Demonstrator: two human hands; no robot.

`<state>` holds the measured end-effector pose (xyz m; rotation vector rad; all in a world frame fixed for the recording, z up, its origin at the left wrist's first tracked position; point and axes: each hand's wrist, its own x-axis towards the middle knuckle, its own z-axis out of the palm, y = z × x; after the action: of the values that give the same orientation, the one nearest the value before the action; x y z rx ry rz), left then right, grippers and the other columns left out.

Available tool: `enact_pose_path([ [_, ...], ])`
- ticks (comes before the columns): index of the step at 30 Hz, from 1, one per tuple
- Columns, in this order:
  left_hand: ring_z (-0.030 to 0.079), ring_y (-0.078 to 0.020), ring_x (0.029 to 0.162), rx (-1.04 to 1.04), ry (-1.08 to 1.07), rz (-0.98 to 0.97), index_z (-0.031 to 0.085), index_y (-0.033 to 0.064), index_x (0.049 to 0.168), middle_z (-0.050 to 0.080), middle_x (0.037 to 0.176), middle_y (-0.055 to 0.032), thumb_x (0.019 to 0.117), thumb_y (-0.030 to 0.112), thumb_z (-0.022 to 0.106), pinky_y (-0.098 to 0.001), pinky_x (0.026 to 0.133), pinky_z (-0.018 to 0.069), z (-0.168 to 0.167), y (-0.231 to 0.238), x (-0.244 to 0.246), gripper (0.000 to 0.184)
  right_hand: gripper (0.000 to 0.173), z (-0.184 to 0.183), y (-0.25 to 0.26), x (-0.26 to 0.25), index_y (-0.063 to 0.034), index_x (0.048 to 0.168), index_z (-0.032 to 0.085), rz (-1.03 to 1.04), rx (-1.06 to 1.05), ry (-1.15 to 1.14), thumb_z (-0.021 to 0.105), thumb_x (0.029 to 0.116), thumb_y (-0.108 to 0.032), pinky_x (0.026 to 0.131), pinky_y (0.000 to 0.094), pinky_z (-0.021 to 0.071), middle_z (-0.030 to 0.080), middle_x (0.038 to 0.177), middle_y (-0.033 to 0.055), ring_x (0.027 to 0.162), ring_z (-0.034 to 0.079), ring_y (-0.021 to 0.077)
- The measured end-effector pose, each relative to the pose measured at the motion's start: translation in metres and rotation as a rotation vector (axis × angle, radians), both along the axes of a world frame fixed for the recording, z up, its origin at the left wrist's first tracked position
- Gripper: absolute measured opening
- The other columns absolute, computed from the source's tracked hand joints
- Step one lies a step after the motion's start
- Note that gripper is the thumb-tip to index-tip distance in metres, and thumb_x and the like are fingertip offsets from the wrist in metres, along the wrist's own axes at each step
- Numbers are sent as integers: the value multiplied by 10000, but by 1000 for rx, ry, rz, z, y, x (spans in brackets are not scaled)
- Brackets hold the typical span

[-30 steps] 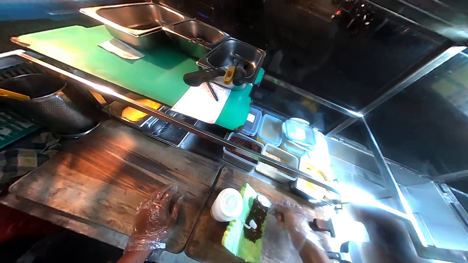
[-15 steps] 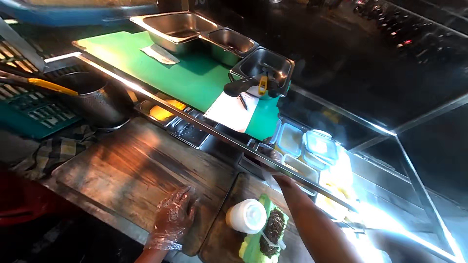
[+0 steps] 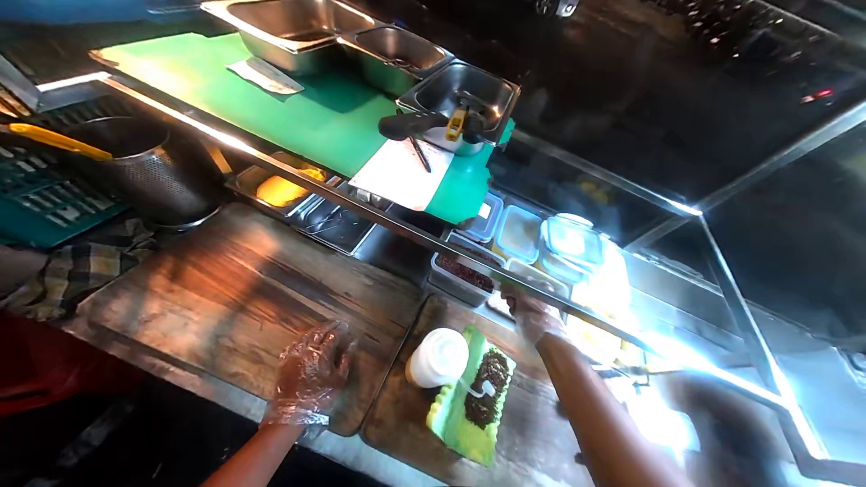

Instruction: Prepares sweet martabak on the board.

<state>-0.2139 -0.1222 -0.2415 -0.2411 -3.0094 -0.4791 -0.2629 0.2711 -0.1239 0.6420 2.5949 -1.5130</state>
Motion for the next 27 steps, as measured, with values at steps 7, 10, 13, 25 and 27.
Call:
enact_pose_path([
  [7, 602, -328, 1293, 22, 22, -21, 697, 156, 1291, 652, 1380, -88, 973, 459, 534, -588, 1069, 462, -3, -1, -1, 468, 98, 14, -15, 131, 9, 969, 725, -270, -280, -130, 712, 897, -58, 527, 308, 512, 689, 750, 72, 571, 591, 136],
  [10, 597, -324, 1298, 16, 5, -20, 685, 173, 1309, 646, 1389, -82, 986, 490, 527, -592, 1069, 459, -3, 0, -1, 480, 138, -1, -31, 184, -38, 1031, 762, -148, -74, -145, 694, 933, -106, 751, 355, 600, 753, 903, 66, 787, 708, 141],
  [13, 607, -329, 1286, 3, 21, -27, 694, 169, 1293, 653, 1378, -89, 979, 483, 523, -597, 1046, 474, -3, 0, -1, 476, 180, -29, -54, 231, -55, 1044, 779, 41, 412, 240, 672, 915, -120, 800, 365, 633, 762, 949, 85, 862, 746, 175],
  [25, 599, -325, 1293, -27, 6, -20, 695, 186, 1288, 652, 1380, -69, 986, 496, 497, -585, 1059, 469, -1, 1, -1, 476, 61, -25, -52, 202, 22, 946, 695, -519, -522, -322, 704, 886, 29, 428, 272, 442, 652, 668, 76, 468, 525, 117],
  [27, 599, -326, 1292, -27, 4, -17, 693, 186, 1289, 653, 1377, -72, 987, 503, 494, -580, 1066, 467, -2, 1, -1, 482, 61, -24, -60, 213, 27, 927, 703, -546, -528, -294, 705, 872, 54, 414, 255, 429, 651, 650, 73, 448, 505, 102],
])
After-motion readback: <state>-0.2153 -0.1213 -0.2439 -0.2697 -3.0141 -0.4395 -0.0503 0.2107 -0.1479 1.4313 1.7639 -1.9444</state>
